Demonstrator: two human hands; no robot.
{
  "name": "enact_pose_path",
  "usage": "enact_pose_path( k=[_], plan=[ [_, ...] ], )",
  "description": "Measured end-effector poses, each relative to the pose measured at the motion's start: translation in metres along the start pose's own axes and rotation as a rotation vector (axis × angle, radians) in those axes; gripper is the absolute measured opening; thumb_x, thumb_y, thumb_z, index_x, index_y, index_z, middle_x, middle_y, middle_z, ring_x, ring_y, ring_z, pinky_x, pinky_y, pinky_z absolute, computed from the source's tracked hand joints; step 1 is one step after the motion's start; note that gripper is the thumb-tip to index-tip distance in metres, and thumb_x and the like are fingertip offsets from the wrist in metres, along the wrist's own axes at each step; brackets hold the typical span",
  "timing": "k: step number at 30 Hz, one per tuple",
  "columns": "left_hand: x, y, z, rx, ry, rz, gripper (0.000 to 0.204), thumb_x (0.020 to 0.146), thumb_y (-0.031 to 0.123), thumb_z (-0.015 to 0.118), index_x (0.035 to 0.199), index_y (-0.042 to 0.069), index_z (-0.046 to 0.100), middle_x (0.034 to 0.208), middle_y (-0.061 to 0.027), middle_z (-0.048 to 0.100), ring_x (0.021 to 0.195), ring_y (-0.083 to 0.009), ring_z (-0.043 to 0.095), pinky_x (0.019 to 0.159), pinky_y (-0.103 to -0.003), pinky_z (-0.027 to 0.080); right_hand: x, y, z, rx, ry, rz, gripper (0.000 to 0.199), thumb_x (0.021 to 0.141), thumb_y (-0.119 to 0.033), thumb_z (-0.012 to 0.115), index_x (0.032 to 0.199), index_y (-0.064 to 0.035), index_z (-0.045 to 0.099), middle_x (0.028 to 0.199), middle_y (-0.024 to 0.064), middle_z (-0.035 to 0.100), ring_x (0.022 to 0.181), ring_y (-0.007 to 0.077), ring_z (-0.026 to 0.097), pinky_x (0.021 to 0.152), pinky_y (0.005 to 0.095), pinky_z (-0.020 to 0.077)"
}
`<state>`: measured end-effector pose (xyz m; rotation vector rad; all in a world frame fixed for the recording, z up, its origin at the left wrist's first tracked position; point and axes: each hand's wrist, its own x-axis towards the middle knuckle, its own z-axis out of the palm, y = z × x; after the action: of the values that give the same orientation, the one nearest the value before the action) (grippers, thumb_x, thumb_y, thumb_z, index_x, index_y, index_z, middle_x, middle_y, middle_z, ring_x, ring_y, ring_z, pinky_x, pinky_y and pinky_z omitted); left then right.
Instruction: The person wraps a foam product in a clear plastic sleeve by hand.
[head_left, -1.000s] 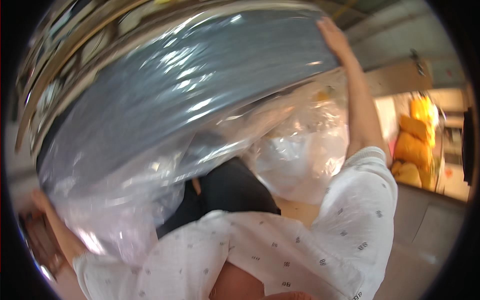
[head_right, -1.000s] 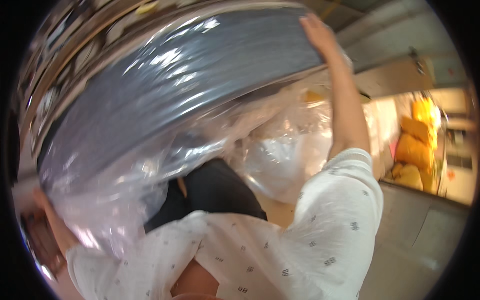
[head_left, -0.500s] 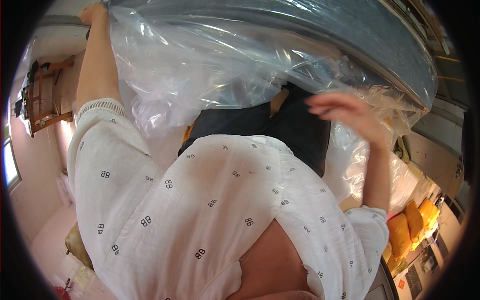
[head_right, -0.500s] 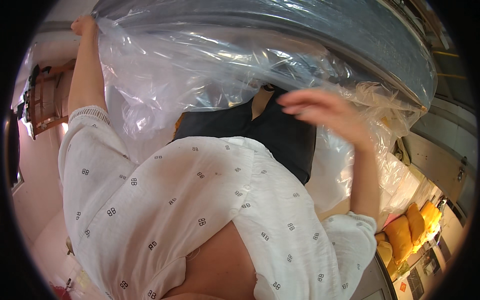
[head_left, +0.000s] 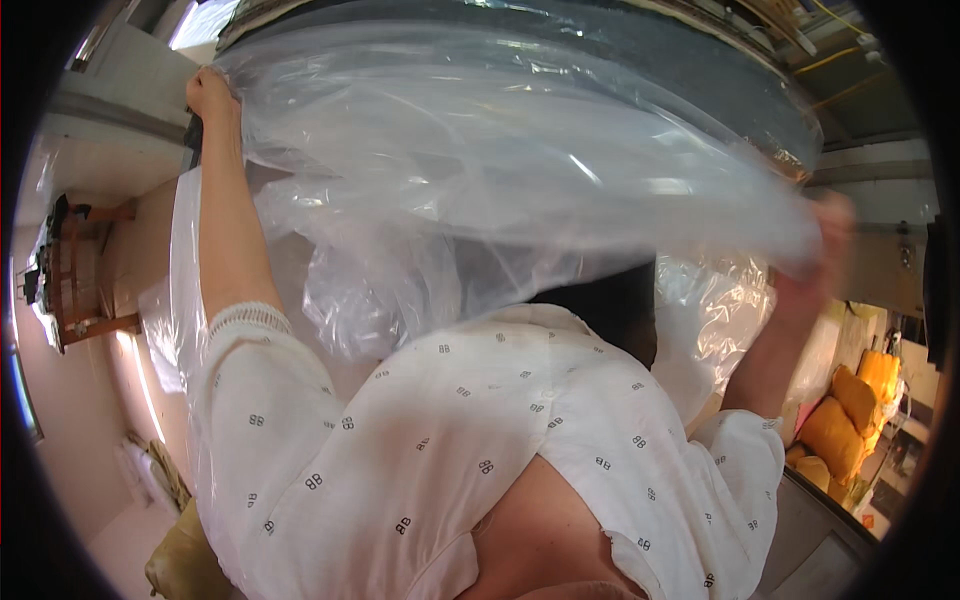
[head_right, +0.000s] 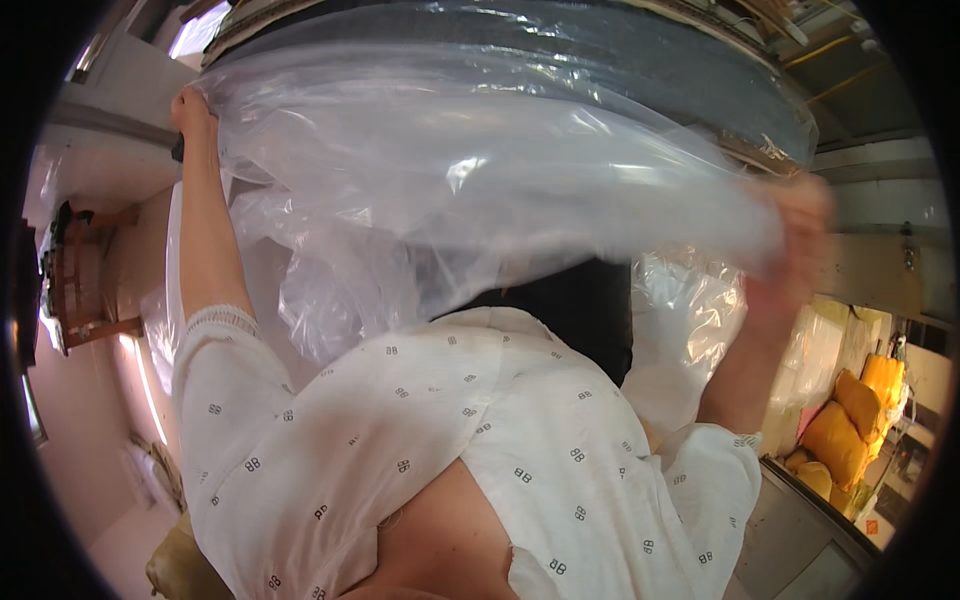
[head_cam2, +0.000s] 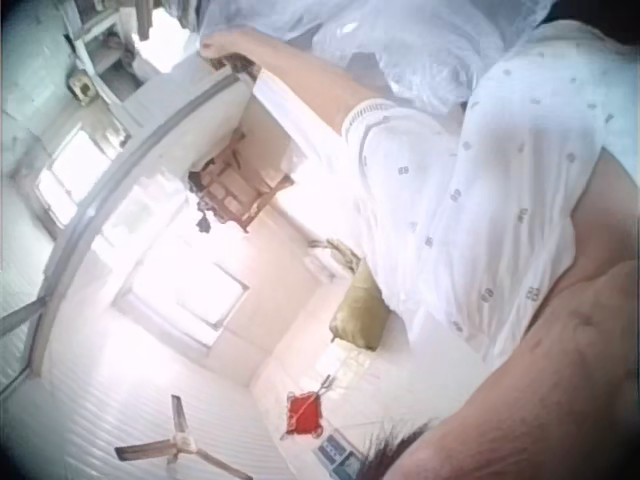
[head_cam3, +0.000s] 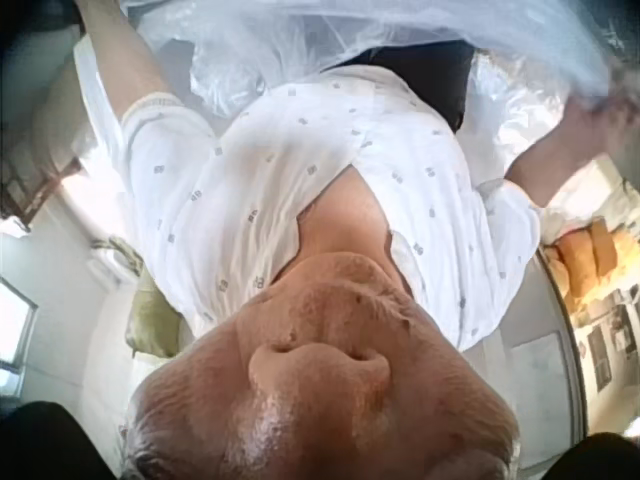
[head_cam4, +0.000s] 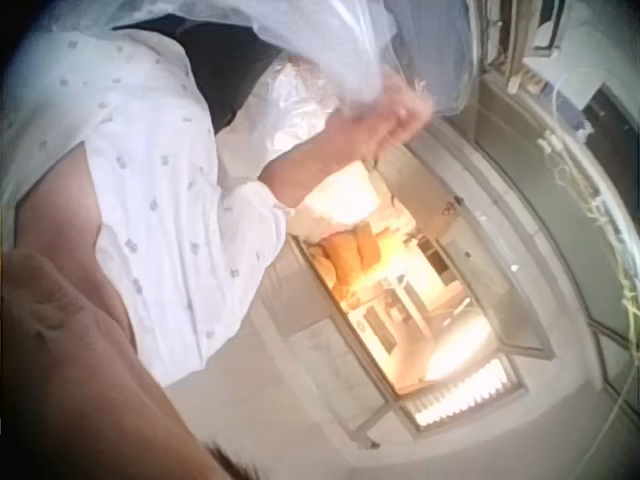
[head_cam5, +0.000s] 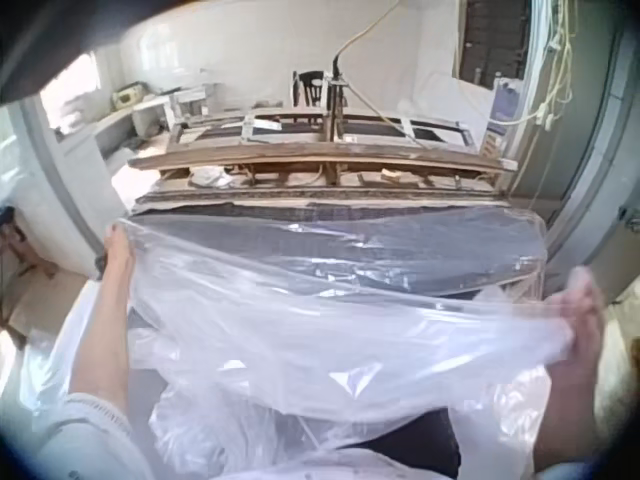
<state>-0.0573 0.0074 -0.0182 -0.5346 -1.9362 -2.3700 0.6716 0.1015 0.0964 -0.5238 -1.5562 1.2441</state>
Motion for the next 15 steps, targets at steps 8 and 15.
enact_pose_path(
  k=[8,15],
  plan=[
    [-0.04,0.002,0.047,0.045,0.007,0.244,0.021,0.081,0.015,0.048,0.075,-0.004,0.054,0.067,-0.0079,0.055,0.06,-0.0161,0.053,0.054,-0.029,0.045,-0.058,0.161,0.149,-0.198,-0.006,0.055,0.033,0.09,-0.018,0.047,0.121,-0.0074,0.046,0.108,0.0078,0.053,0.099,0.0148,0.05,0.087,0.0278,0.0407],
    [0.005,-0.028,0.02,0.283,0.079,0.421,0.03,0.084,0.02,0.044,0.082,-0.007,0.055,0.077,-0.0142,0.057,0.068,-0.0237,0.054,0.063,-0.034,0.044,-0.079,0.197,0.047,-0.178,0.035,0.225,0.021,0.092,-0.017,0.043,0.11,-0.0086,0.05,0.099,0.0079,0.055,0.093,0.0154,0.052,0.081,0.0268,0.0409]
  ],
)
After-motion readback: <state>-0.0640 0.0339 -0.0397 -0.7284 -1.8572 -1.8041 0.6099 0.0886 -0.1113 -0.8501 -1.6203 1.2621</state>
